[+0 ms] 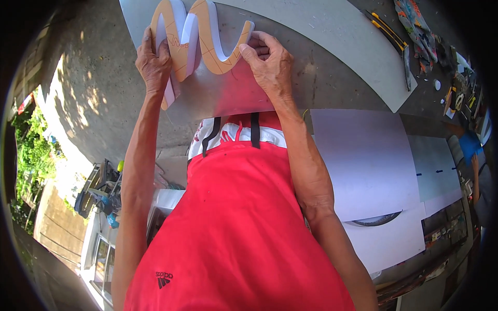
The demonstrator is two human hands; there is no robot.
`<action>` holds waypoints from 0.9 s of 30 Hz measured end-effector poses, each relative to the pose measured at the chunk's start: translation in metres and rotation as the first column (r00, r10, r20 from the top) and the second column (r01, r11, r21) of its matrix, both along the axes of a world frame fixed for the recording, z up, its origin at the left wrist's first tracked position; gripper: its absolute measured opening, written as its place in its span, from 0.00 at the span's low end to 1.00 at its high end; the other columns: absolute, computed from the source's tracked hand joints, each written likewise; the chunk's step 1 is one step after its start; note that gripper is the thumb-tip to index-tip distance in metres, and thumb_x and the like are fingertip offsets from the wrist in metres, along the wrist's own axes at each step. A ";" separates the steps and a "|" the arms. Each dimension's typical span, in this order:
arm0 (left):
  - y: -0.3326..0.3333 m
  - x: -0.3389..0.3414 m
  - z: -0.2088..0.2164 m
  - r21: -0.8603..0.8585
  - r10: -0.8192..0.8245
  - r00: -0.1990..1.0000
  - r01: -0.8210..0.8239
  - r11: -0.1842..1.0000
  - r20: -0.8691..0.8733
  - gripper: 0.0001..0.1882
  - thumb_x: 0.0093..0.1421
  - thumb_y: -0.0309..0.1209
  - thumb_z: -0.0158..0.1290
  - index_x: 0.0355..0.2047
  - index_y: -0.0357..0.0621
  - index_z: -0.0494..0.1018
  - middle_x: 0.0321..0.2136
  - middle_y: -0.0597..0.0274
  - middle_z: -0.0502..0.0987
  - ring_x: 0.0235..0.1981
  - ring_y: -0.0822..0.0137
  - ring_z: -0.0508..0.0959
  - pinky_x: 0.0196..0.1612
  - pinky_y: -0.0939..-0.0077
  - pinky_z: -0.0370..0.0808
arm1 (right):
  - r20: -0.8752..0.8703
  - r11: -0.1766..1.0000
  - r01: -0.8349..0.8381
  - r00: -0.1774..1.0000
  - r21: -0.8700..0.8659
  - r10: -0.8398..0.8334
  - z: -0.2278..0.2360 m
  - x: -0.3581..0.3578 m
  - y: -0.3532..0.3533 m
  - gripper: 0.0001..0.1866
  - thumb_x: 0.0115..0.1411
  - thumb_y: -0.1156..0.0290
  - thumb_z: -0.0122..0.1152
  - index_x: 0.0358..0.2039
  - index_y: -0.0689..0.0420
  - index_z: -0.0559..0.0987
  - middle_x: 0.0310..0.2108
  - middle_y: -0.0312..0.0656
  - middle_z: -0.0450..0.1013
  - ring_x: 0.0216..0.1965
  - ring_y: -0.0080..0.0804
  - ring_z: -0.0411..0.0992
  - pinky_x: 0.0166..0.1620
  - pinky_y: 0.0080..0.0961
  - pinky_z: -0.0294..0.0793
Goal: Manually fitting together the components of a 3D channel letter 'M' for a sign.
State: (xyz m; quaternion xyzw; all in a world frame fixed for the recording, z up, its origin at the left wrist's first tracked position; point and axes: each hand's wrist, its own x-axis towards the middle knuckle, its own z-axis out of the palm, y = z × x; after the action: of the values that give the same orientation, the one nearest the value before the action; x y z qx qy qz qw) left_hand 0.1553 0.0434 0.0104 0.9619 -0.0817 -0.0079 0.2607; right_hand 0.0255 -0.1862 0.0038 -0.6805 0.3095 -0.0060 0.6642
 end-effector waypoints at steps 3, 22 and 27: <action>0.000 0.003 -0.006 0.010 -0.015 0.999 0.015 1.000 0.032 0.27 0.62 0.32 0.57 0.62 0.49 0.68 0.38 0.49 0.78 0.43 0.51 0.78 0.48 0.61 0.76 | 0.036 0.999 0.008 0.999 -0.040 -0.007 0.001 -0.003 0.001 0.20 0.59 0.64 0.69 0.49 0.61 0.81 0.38 0.40 0.80 0.35 0.25 0.78 0.39 0.23 0.79; 0.004 0.006 -0.007 0.024 -0.012 1.000 0.012 1.000 -0.023 0.29 0.61 0.33 0.58 0.61 0.33 0.68 0.50 0.41 0.79 0.52 0.53 0.81 0.55 0.68 0.74 | 0.189 0.684 -0.047 0.945 -0.728 0.267 -0.036 0.012 -0.026 0.22 0.57 0.65 0.64 0.53 0.53 0.80 0.44 0.49 0.74 0.40 0.47 0.77 0.50 0.35 0.79; 0.010 0.010 -0.014 0.015 -0.061 0.998 0.061 0.998 0.023 0.30 0.62 0.34 0.58 0.61 0.31 0.68 0.51 0.41 0.79 0.53 0.54 0.80 0.55 0.69 0.74 | 0.163 0.672 -0.236 0.865 -0.701 0.474 -0.033 0.039 -0.058 0.21 0.50 0.81 0.56 0.46 0.61 0.82 0.40 0.57 0.79 0.44 0.51 0.78 0.52 0.41 0.75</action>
State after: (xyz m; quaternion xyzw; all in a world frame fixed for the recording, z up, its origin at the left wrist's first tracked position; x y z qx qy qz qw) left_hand 0.1650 0.0531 -0.0037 0.9608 -0.1139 -0.0053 0.2528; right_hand 0.0641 -0.2444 -0.0297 -0.9064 0.0299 -0.0981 0.4099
